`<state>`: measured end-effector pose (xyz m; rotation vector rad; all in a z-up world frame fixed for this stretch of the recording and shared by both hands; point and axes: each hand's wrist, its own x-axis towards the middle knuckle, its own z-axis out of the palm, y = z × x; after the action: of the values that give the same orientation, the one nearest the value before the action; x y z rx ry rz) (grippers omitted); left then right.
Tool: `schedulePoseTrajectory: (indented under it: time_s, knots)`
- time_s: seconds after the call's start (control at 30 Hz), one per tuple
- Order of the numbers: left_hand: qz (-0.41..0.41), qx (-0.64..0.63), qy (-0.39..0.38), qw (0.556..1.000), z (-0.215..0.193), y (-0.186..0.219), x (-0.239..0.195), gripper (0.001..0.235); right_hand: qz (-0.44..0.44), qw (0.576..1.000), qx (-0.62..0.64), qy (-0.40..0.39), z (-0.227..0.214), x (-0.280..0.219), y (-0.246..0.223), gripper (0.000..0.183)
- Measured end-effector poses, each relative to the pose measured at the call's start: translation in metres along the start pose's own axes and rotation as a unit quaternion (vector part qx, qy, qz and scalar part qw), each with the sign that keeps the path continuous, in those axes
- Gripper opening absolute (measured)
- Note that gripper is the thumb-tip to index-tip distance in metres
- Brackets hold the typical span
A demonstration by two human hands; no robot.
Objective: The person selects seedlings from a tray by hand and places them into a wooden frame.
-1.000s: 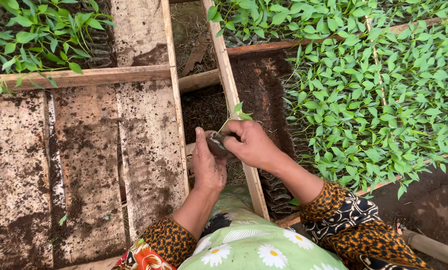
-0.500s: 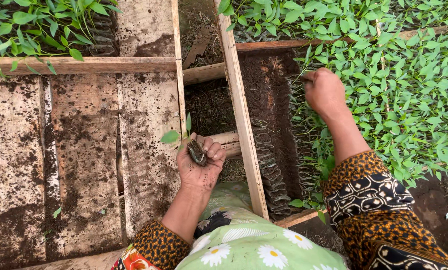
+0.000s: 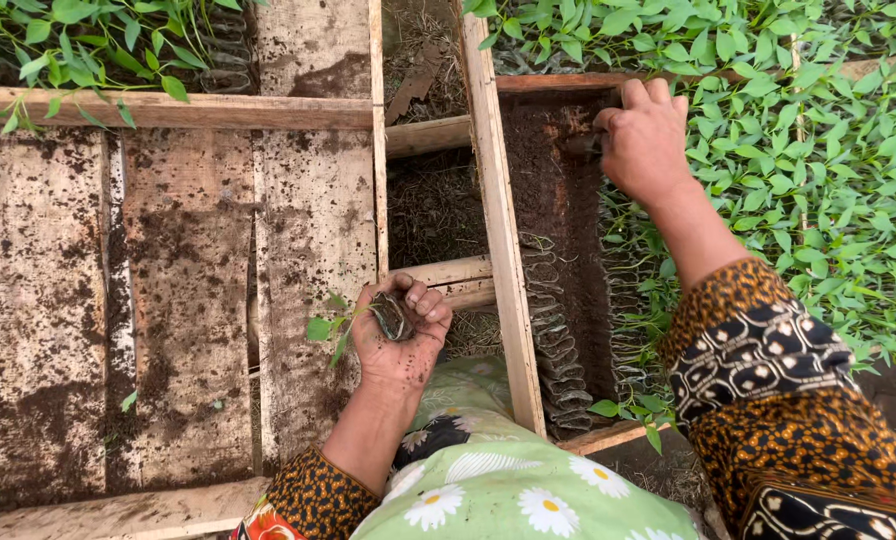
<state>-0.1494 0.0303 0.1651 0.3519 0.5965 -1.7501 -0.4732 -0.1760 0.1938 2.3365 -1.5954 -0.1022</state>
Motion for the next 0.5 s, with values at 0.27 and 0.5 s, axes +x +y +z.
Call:
schedulePoseTrajectory:
  time_s: [0.27,0.5]
  knots:
    - [0.013,0.022,0.042,0.999,-0.008,-0.003,0.006,0.021,-0.075,0.989,0.075,-0.103,-0.022,-0.033,-0.086,0.026]
    - [0.002,0.04,0.048,0.998,-0.014,-0.005,0.005,0.023,0.043,0.902,0.365,-0.225,-0.065,-0.036,-0.095,0.033]
